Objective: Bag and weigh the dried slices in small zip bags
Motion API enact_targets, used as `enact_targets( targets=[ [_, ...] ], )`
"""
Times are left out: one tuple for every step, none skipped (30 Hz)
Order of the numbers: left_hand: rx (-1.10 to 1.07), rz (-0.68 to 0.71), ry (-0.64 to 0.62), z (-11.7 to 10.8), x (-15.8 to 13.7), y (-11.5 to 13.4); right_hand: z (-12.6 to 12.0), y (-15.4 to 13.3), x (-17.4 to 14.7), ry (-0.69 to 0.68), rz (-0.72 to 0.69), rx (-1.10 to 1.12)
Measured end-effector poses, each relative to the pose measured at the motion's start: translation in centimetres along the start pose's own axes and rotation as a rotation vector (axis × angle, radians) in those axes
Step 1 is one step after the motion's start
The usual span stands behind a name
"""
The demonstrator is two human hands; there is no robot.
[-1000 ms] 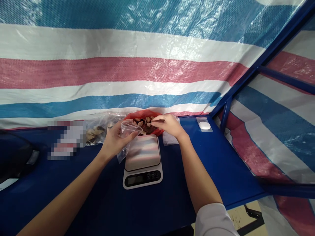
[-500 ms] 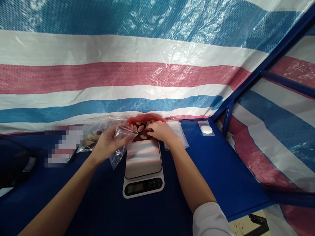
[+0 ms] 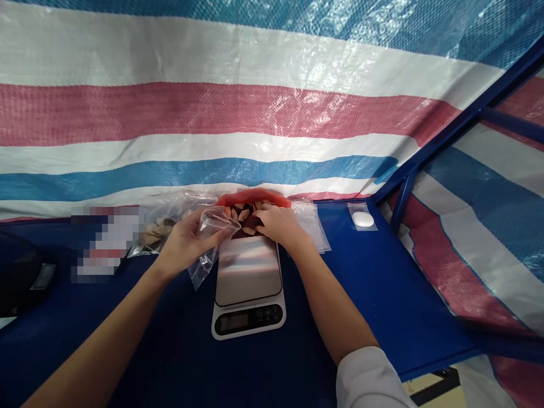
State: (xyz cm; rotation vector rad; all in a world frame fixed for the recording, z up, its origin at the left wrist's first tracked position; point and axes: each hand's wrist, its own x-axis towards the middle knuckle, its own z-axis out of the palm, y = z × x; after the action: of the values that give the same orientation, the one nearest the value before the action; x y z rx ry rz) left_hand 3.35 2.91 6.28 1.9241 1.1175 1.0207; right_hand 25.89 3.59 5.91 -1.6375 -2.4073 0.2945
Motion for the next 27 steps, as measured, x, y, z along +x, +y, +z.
enact_targets(
  targets=[
    [-0.003,-0.001,-0.002,0.0,0.0,0.0,0.0,-0.1,0.0,-0.007,0.007,-0.014],
    [-0.005,-0.003,-0.004,0.0,0.0,0.1,0.1,-0.2,0.0,-0.017,0.017,-0.028],
    [-0.009,-0.005,-0.004,0.0,0.0,0.1,0.1,-0.3,0.0,-0.027,0.030,-0.041],
    [-0.014,-0.009,-0.003,0.1,0.0,0.1,0.1,-0.4,0.0,-0.033,0.042,-0.052],
    [-0.019,-0.012,-0.002,0.1,0.0,0.1,0.1,-0.5,0.0,-0.036,0.052,-0.061],
    [-0.025,-0.013,0.000,0.1,0.0,0.1,0.1,-0.6,0.0,-0.038,0.059,-0.068],
    [-0.029,-0.011,0.002,0.2,0.0,0.1,0.1,-0.6,0.0,-0.039,0.062,-0.070],
    [-0.031,-0.006,0.003,0.2,0.0,0.0,0.2,-0.6,0.0,-0.040,0.064,-0.066],
    [-0.031,-0.001,0.003,0.3,0.0,0.0,0.2,-0.6,0.0,-0.041,0.066,-0.054],
    [-0.031,0.002,0.004,0.3,0.0,0.0,0.3,-0.5,0.1,-0.042,0.069,-0.035],
    [-0.032,0.005,0.005,0.3,0.0,0.0,0.3,-0.4,0.2,-0.041,0.071,-0.010],
    [-0.034,0.006,0.005,0.3,0.0,0.0,0.5,-0.2,0.3,-0.036,0.071,0.020],
    [-0.036,0.005,0.004,0.3,-0.1,0.0,0.6,0.0,0.4,-0.024,0.068,0.053],
    [-0.036,0.006,0.005,0.3,-0.1,-0.1,0.8,0.3,0.5,-0.006,0.058,0.091],
    [-0.036,0.009,0.006,0.3,-0.1,-0.1,1.0,0.5,0.6,0.016,0.042,0.134],
    [-0.036,0.013,0.007,0.4,-0.1,-0.1,1.2,0.8,0.7,0.037,0.024,0.178],
    [-0.035,0.019,0.007,0.4,0.0,-0.2,1.3,1.0,0.8,0.055,0.007,0.222],
    [-0.034,0.026,0.006,0.4,0.0,-0.2,1.5,1.3,0.8,0.068,-0.004,0.259],
    [-0.034,0.035,0.004,0.4,0.0,-0.3,1.6,1.5,0.8,0.076,-0.006,0.289],
    [-0.034,0.042,0.002,0.4,0.0,-0.3,1.6,1.6,0.8,0.088,-0.001,0.311],
    [-0.034,0.047,0.001,0.4,0.0,-0.4,1.6,1.7,0.8,0.106,0.004,0.330],
    [-0.031,0.053,-0.001,0.4,0.0,-0.4,1.6,1.8,0.8,0.133,0.006,0.351],
    [-0.025,0.060,-0.007,0.4,0.0,-0.4,1.5,1.8,0.7,0.162,-0.002,0.377],
    [-0.017,0.068,-0.014,0.4,0.0,-0.3,1.3,1.8,0.7,0.189,-0.019,0.411],
    [-0.008,0.079,-0.020,0.4,0.0,-0.3,1.1,1.8,0.6,0.212,-0.042,0.452],
    [0.002,0.092,-0.028,0.4,0.0,-0.2,0.8,1.7,0.5,0.230,-0.067,0.500],
    [0.012,0.107,-0.036,0.5,0.0,-0.1,0.5,1.5,0.5,0.247,-0.087,0.550]
  ],
)
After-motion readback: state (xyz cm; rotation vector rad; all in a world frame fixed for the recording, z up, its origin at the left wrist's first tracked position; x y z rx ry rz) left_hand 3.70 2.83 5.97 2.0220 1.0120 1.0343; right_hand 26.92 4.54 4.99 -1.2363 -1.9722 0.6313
